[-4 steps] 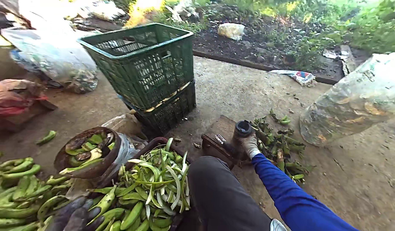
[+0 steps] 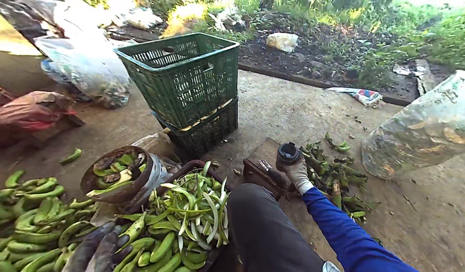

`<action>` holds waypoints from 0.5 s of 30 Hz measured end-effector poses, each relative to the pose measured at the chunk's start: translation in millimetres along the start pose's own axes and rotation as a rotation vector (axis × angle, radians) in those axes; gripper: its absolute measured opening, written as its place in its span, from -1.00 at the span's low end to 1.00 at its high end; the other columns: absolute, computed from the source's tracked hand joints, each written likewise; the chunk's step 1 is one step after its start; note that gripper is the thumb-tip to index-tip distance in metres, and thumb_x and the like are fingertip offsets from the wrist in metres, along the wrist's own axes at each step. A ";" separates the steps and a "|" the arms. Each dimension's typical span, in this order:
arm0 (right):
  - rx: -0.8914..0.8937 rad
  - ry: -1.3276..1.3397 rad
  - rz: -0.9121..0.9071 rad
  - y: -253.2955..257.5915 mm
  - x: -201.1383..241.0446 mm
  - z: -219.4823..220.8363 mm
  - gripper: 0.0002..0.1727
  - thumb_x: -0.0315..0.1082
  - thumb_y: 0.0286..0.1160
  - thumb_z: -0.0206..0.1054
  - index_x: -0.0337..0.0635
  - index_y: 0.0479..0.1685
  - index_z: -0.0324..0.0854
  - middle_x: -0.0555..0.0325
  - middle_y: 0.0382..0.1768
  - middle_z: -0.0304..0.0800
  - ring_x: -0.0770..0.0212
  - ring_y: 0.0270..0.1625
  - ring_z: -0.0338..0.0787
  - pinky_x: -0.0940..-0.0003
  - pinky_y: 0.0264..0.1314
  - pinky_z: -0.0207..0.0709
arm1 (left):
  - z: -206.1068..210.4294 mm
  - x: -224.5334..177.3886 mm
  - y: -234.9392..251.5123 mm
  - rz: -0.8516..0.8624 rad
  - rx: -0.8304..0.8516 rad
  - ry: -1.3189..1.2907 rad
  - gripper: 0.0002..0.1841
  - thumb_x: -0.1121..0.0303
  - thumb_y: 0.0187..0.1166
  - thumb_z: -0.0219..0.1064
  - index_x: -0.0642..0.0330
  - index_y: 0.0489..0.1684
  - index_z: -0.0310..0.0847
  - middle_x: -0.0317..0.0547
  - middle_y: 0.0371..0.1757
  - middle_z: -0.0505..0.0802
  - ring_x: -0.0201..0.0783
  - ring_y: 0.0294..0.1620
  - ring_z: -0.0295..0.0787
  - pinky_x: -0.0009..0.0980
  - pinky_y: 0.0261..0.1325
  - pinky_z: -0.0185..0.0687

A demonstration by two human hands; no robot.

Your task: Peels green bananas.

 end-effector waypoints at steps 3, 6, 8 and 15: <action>-0.014 0.106 -0.212 -43.7 62.4 -17.5 0.29 0.11 -0.13 0.78 -0.30 0.72 0.18 -0.17 0.47 0.63 0.06 0.54 0.63 0.10 0.67 0.43 | -2.4 2.0 -2.4 0.019 -0.030 0.046 -0.59 0.19 0.77 0.19 0.22 0.45 0.48 -0.15 0.09 0.77 -0.30 -0.10 0.82 -0.29 -0.08 0.83; -0.018 0.258 -0.470 -98.1 130.7 -42.6 0.24 0.12 -0.21 0.82 -0.36 0.61 0.31 -0.09 0.36 0.71 0.24 0.43 0.70 0.26 0.58 0.55 | -6.3 8.0 -1.3 0.044 -0.050 0.123 -0.57 0.12 0.74 0.23 0.15 0.45 0.53 -0.15 0.12 0.79 -0.32 -0.09 0.82 -0.30 -0.10 0.83; -0.003 0.322 -0.630 -136.3 170.0 -59.0 0.24 0.14 -0.24 0.83 -0.41 0.55 0.36 -0.07 0.31 0.74 0.30 0.38 0.73 0.32 0.54 0.59 | -8.8 11.4 -0.5 0.064 -0.083 0.198 -0.54 0.05 0.71 0.26 0.09 0.44 0.59 -0.12 0.17 0.81 -0.30 -0.07 0.85 -0.26 -0.10 0.85; 0.278 0.587 -1.063 -258.6 258.4 -104.2 0.16 0.06 -0.19 0.87 -0.38 0.52 0.40 0.08 0.31 0.76 0.38 0.39 0.72 0.41 0.55 0.62 | -10.5 15.5 3.9 0.073 -0.124 0.304 -0.57 0.01 0.70 0.23 0.03 0.38 0.66 -0.12 0.21 0.83 -0.27 0.11 0.83 -0.10 0.16 0.81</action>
Point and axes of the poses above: each hand's wrist, its own y-axis towards the middle knuckle, its own z-axis out of the palm, x = y × z, the point moved 5 cm from there along y, towards the middle knuckle
